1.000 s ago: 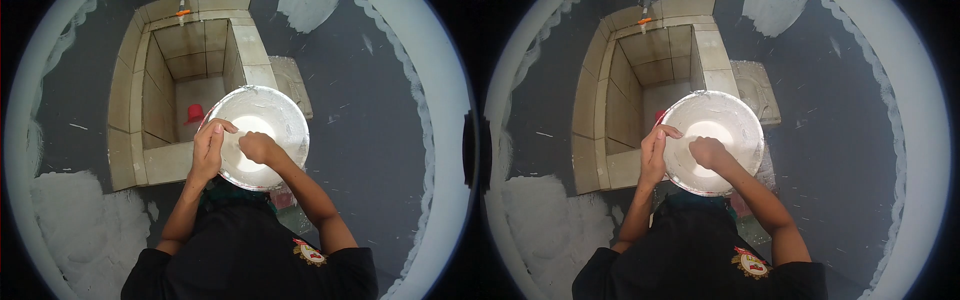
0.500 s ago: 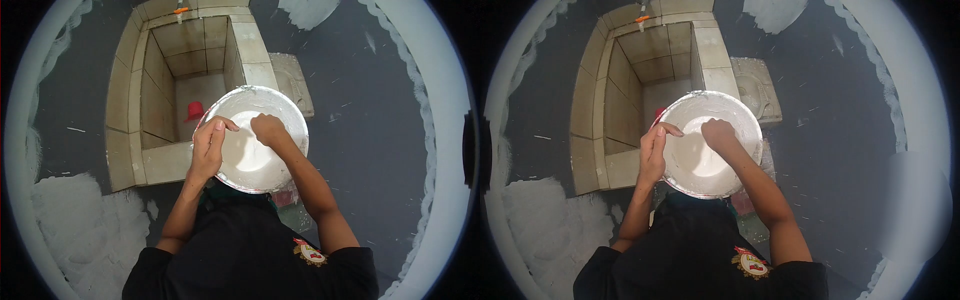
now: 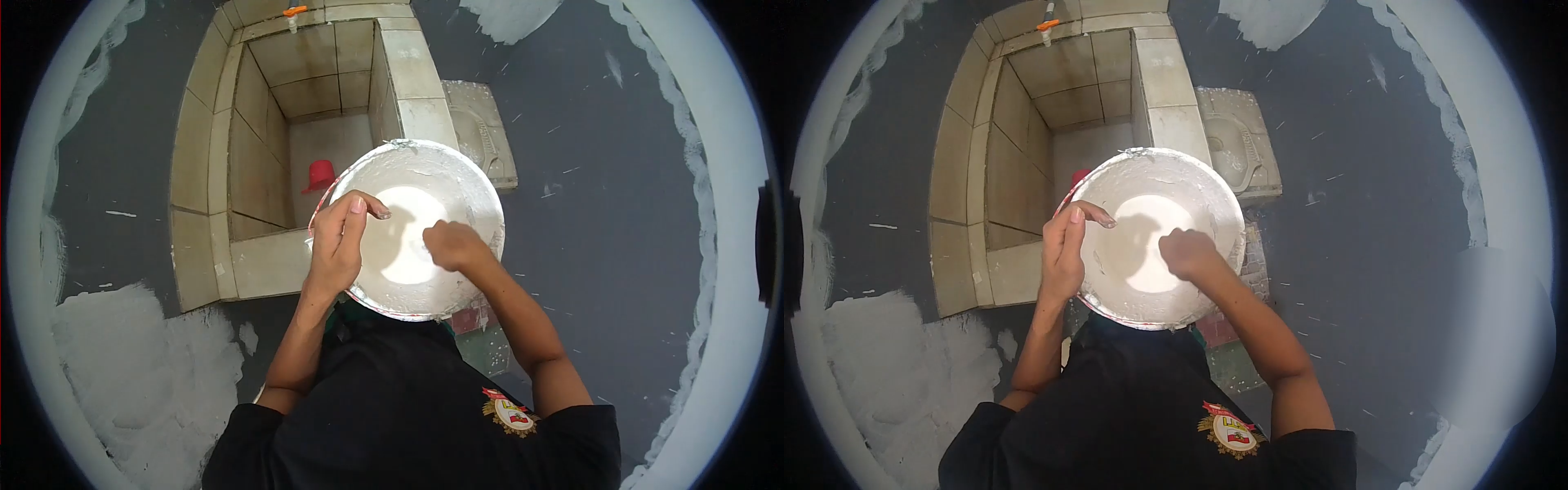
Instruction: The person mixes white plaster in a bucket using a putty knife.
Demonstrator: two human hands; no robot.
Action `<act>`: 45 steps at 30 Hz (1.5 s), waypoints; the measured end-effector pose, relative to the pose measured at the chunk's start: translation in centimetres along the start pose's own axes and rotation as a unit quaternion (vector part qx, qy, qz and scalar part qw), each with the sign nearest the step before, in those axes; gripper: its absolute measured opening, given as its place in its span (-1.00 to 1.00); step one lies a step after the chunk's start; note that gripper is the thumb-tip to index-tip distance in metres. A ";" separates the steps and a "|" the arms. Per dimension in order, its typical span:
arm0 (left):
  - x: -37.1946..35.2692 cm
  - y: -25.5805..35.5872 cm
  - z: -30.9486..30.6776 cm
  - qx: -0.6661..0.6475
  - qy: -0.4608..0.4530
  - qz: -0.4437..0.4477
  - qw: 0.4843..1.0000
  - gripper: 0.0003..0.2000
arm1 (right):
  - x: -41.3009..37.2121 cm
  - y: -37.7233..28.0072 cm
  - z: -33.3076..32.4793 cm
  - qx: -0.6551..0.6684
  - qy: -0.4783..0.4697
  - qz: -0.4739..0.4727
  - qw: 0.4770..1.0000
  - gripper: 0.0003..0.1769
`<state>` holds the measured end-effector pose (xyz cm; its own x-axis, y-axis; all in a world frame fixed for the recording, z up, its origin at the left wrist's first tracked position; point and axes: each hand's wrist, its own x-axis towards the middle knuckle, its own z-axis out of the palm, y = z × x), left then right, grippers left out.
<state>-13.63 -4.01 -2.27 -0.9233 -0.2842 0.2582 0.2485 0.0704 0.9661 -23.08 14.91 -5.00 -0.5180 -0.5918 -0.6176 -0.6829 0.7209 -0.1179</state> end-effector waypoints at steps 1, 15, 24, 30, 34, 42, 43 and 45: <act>0.1 0.1 0.2 -0.002 -0.004 0.001 1.000 -0.59 | 0.4 0.8 0.2 -0.016 0.026 -0.002 1.000 -0.82; -0.1 -0.1 -0.2 0.006 0.012 0.006 1.000 -0.59 | 3.8 -3.5 -0.1 0.005 0.115 -0.115 0.987 -0.78; -0.3 0.3 0.4 -0.006 -0.015 -0.010 1.000 -0.59 | -0.6 0.5 0.5 -0.017 -0.022 -0.025 0.999 -0.82; -0.3 0.0 0.5 -0.007 -0.015 -0.008 1.000 -0.59 | 2.6 0.9 -1.4 -0.028 0.133 0.003 0.991 -0.82; -0.6 -0.1 0.2 -0.004 0.004 -0.003 1.000 -0.59 | 4.9 -1.5 -1.5 -0.003 0.151 -0.072 0.986 -0.82; -0.8 0.0 -0.1 -0.006 -0.007 -0.012 1.000 -0.58 | 1.6 -1.1 0.9 0.029 -0.036 -0.090 0.995 -0.80; -0.8 0.0 0.0 -0.005 -0.010 -0.018 1.000 -0.57 | 1.1 -0.3 0.8 0.028 -0.059 -0.078 0.995 -0.79; -0.8 0.0 0.0 -0.002 -0.012 -0.018 1.000 -0.57 | 0.7 1.4 0.5 0.000 -0.005 -0.042 0.999 -0.81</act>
<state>-12.91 -3.77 -2.44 -0.9385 -0.2640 0.2227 0.2155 0.0563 0.9749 -24.12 15.69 -5.97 -0.4543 -0.6467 -0.6127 -0.7240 0.6688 -0.1692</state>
